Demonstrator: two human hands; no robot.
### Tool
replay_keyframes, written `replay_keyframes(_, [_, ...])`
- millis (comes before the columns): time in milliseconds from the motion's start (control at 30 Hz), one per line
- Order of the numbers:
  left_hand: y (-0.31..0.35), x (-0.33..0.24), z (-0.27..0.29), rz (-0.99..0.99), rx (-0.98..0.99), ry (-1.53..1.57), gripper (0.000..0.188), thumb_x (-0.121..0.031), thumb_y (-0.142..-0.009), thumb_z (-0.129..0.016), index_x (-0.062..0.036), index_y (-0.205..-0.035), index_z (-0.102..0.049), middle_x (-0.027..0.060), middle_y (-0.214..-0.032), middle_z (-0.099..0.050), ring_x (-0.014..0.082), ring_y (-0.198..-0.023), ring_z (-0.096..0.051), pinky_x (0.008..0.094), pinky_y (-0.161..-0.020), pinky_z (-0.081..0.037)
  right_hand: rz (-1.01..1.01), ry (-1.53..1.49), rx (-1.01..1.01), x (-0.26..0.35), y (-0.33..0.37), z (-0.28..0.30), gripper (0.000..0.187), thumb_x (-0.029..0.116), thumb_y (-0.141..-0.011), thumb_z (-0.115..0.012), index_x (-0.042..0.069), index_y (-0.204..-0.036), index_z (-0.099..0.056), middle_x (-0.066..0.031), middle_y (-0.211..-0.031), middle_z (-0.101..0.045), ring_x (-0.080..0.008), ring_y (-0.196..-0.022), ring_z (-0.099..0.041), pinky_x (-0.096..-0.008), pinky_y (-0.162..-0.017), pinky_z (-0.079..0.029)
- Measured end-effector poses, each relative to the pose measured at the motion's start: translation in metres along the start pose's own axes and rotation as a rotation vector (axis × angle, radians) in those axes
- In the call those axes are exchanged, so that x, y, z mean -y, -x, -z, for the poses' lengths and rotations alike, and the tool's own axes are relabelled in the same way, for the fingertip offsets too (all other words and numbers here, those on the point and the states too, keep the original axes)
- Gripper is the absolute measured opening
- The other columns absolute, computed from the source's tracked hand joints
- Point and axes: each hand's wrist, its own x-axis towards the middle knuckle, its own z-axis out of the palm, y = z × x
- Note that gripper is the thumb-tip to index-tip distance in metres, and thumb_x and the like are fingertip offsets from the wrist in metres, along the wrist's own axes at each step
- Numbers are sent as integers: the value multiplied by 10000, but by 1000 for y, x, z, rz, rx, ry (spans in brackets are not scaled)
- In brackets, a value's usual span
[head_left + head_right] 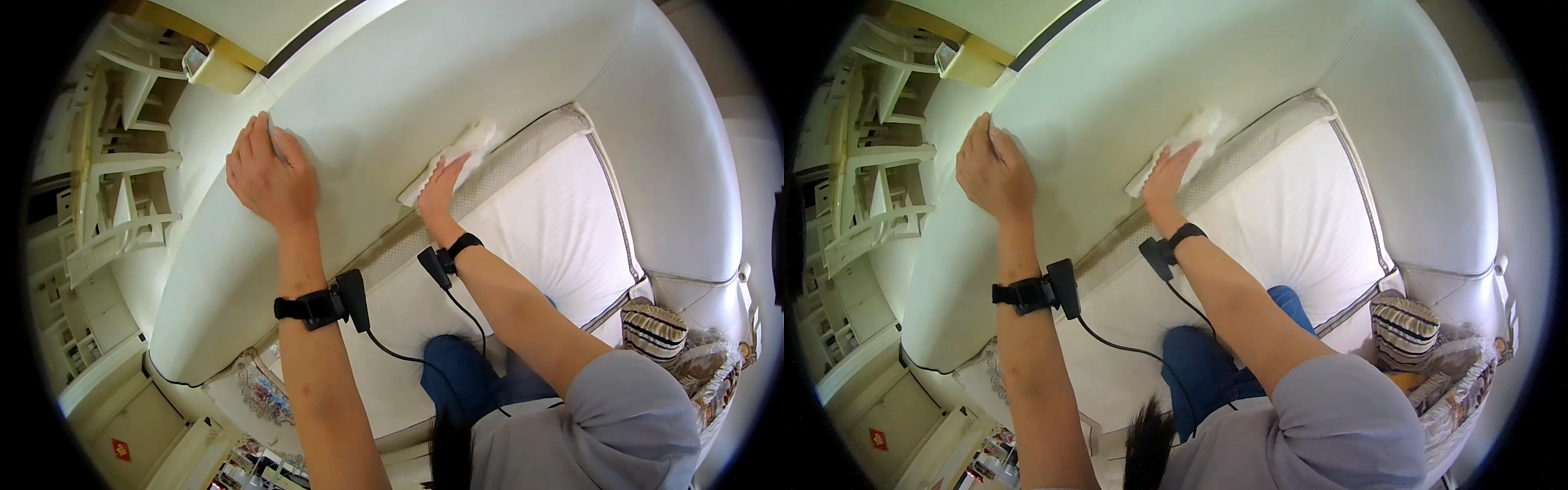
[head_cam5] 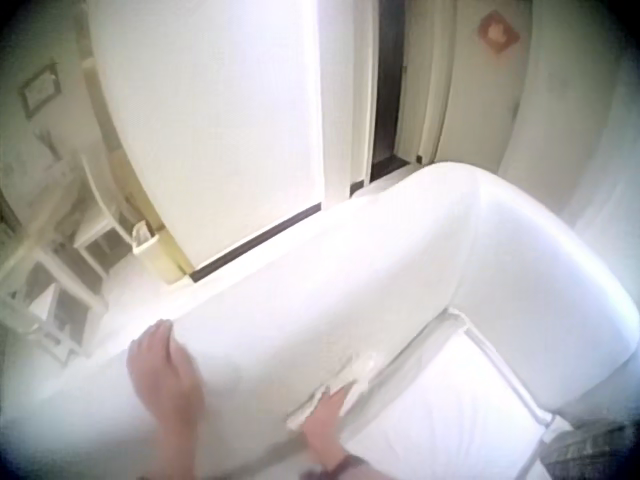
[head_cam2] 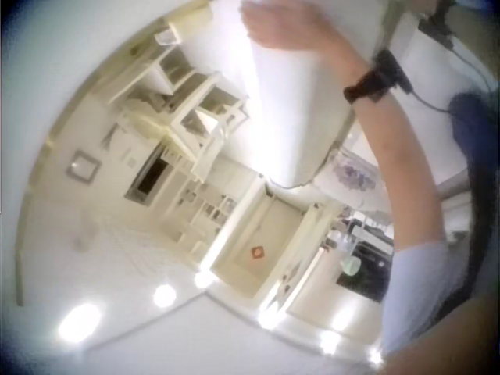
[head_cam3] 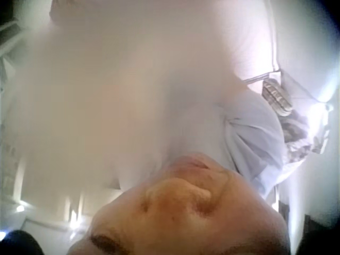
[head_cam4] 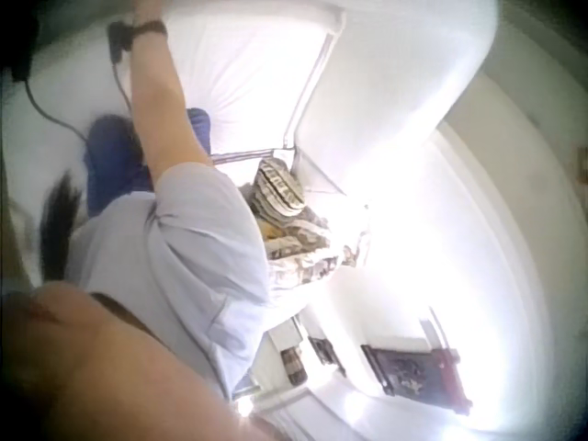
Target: The person wipes the surface of a white sofa and its headboard using a cloth, relocates several decorative pillows, and smooths out the fabric covers.
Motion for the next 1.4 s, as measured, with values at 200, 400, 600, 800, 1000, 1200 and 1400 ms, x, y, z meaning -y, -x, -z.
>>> replay_keyframes(200, [-8,-49,-19,19,-9,140,259,-202,-871,-531,-73,-1054,-662,85,-1023,-675,277,-932,-607,384,-853,-451,-309,-108,-45,-57,-27,21,654,190,-983,-360,-110,-1440,0,-304,-1520,-11,-405,-1422,-57,-390,-1160,-78])
replay_keyframes(400, [0,-4,1,-39,-112,-13,250,-210,-851,-548,-89,-1036,-664,74,-990,-676,266,-919,-608,382,-855,-448,495,52,116,122,34,-11,764,206,-879,-509,-79,-1451,-89,-340,-1502,7,-442,-1414,-50,-539,-1133,-41])
replay_keyframes(600, [-5,-8,5,38,-29,51,279,-220,-823,-575,-90,-1062,-641,81,-1042,-645,285,-967,-581,439,-902,-430,1027,607,161,197,2,-5,553,288,-844,-557,81,-1346,-453,-176,-1471,-321,-366,-1386,-225,-634,-1080,-86])
replay_keyframes(800, [5,55,44,18,169,220,360,-320,-961,-453,-82,-1183,-606,127,-1308,-536,347,-1283,-420,519,-1087,-268,1063,645,45,222,-32,-14,459,306,-837,-574,156,-1269,-541,-107,-1341,-496,-305,-1315,-357,-620,-1077,-122])
replay_keyframes(1000, [45,139,65,117,260,-110,358,-325,-940,-484,-101,-1191,-609,114,-1272,-564,305,-1257,-455,558,-1063,-272,1241,640,368,225,33,-27,424,289,-872,-531,164,-1277,-538,-81,-1365,-485,-294,-1308,-380,-595,-1084,-138])
replay_keyframes(1200, [46,132,59,131,106,-54,353,-326,-892,-534,-116,-1164,-612,85,-1208,-600,277,-1174,-520,518,-1059,-280,1106,704,135,231,21,-37,439,298,-873,-525,162,-1290,-527,-89,-1368,-484,-291,-1305,-386,-570,-1080,-182])
replay_keyframes(1400, [48,136,63,155,81,-9,353,-304,-871,-543,-113,-1160,-610,84,-1225,-587,278,-1183,-510,520,-1059,-276,1341,705,514,237,50,-41,431,302,-893,-503,137,-1291,-525,-108,-1363,-483,-311,-1302,-382,-557,-1081,-183])
